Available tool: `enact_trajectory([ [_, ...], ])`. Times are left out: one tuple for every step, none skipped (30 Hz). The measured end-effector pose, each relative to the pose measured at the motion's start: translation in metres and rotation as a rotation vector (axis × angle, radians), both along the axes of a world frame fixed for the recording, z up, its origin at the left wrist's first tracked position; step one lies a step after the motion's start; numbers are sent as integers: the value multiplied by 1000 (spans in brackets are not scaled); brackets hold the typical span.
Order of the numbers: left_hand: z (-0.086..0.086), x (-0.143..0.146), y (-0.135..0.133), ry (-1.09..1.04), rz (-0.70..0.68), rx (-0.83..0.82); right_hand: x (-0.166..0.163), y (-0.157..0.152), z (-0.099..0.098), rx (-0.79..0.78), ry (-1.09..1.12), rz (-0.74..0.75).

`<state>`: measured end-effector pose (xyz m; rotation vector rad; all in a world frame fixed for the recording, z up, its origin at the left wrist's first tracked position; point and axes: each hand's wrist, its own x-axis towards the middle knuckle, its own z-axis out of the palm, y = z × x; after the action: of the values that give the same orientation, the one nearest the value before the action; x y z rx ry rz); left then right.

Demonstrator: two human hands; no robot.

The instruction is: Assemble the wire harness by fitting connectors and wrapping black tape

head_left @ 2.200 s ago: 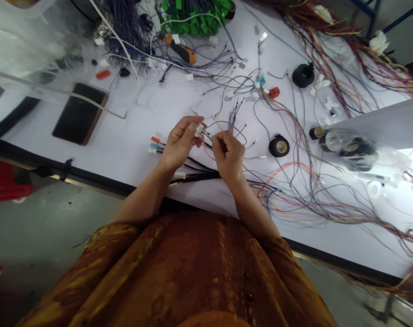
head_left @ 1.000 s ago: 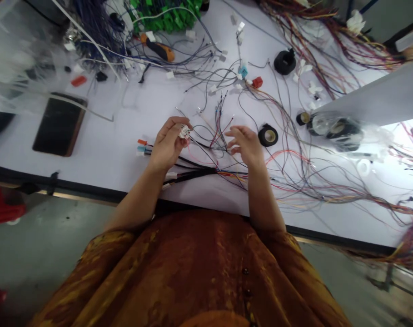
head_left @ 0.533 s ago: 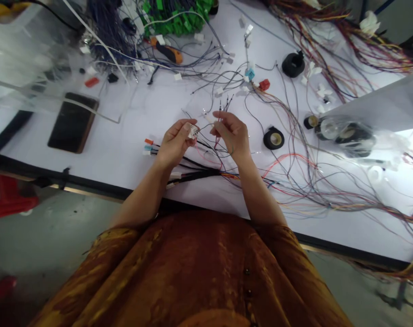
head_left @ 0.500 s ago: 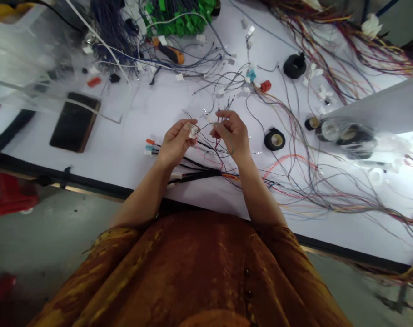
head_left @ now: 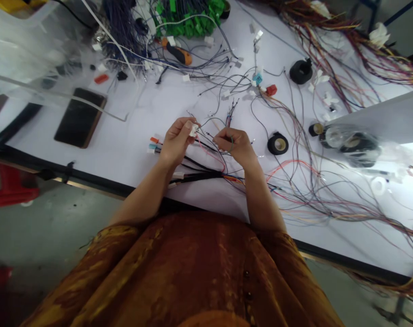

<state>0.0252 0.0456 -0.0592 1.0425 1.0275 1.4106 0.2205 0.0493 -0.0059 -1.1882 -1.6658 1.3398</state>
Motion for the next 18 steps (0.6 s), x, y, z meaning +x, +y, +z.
enact_trajectory([
  [-1, 1, 0, -1, 18, -1, 0, 0, 0, 12, -4, 18],
  [-1, 2, 0, -4, 34, -4, -1, 0, 0, 32, -15, 25],
  [-2, 3, -1, -10, 46, -7, -2, -1, 1, 60, -32, 20],
  [-2, 4, -1, -17, 50, -10, -4, -1, 1, 92, -52, 7],
  [-2, 5, -1, -24, 49, -11, -7, -2, 1, 124, -73, -11],
  [-1, 5, -1, -27, 46, -9, -9, -3, 1, 150, -93, -29],
  [-1, 5, -1, -23, 40, -6, -12, -4, 2, 170, -111, -45],
  [-1, 5, -1, -14, 35, -2, -15, -5, 2, 183, -129, -59],
  [-1, 5, -1, -1, 31, 1, -17, -6, 3, 191, -145, -70],
  [-1, 5, -1, 13, 29, 3, -18, -7, 3, 193, -158, -77],
  [-2, 4, -1, 23, 30, 6, -19, -7, 3, 194, -167, -82],
  [-2, 4, -1, 26, 32, 9, -19, -7, 3, 193, -171, -84],
  [-2, 4, -1, 23, 36, 12, -19, -7, 3, 190, -170, -86],
  [-2, 4, -2, 17, 39, 15, -18, -8, 3, 186, -165, -86],
  [-2, 4, -2, 12, 41, 18, -17, -8, 3, 182, -158, -85],
  [-2, 4, -2, 9, 39, 24, -17, -8, 3, 177, -151, -81],
  [-2, 4, -2, 9, 36, 32, -17, -8, 3, 173, -146, -78],
  [-2, 4, -2, 11, 32, 42, -17, -8, 4, 167, -143, -74],
])
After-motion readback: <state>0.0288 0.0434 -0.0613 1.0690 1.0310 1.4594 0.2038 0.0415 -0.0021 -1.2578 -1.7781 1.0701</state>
